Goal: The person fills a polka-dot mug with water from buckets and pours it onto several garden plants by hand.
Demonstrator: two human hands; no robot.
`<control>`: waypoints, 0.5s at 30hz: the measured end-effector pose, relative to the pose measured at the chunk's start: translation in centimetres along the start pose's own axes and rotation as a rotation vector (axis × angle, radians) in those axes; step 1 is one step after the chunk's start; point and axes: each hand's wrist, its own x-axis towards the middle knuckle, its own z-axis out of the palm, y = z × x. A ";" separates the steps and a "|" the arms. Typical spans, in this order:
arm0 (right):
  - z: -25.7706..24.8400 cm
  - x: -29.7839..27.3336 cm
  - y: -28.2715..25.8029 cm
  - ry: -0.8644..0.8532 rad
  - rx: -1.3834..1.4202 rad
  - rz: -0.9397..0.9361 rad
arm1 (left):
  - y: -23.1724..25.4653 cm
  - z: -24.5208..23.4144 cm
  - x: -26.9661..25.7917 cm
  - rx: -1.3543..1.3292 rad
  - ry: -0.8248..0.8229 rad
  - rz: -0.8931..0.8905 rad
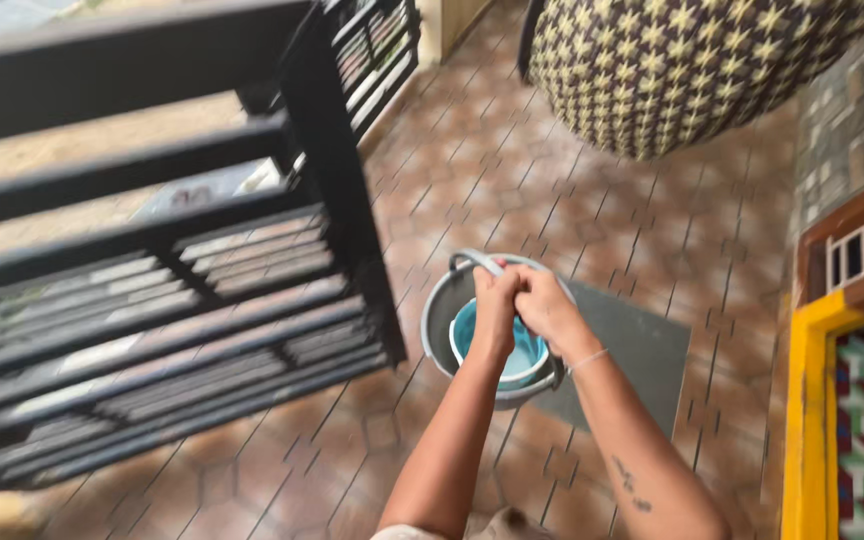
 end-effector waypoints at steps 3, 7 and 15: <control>-4.7 5.4 -2.1 -0.018 0.029 -0.004 | -1.2 3.9 5.7 0.051 0.006 -0.044; -9.5 11.8 -5.4 -0.039 0.052 0.028 | -2.4 8.6 13.6 0.069 -0.048 0.059; -15.6 25.4 -12.8 -0.121 -0.063 -0.130 | -0.9 16.2 27.4 0.055 0.012 0.153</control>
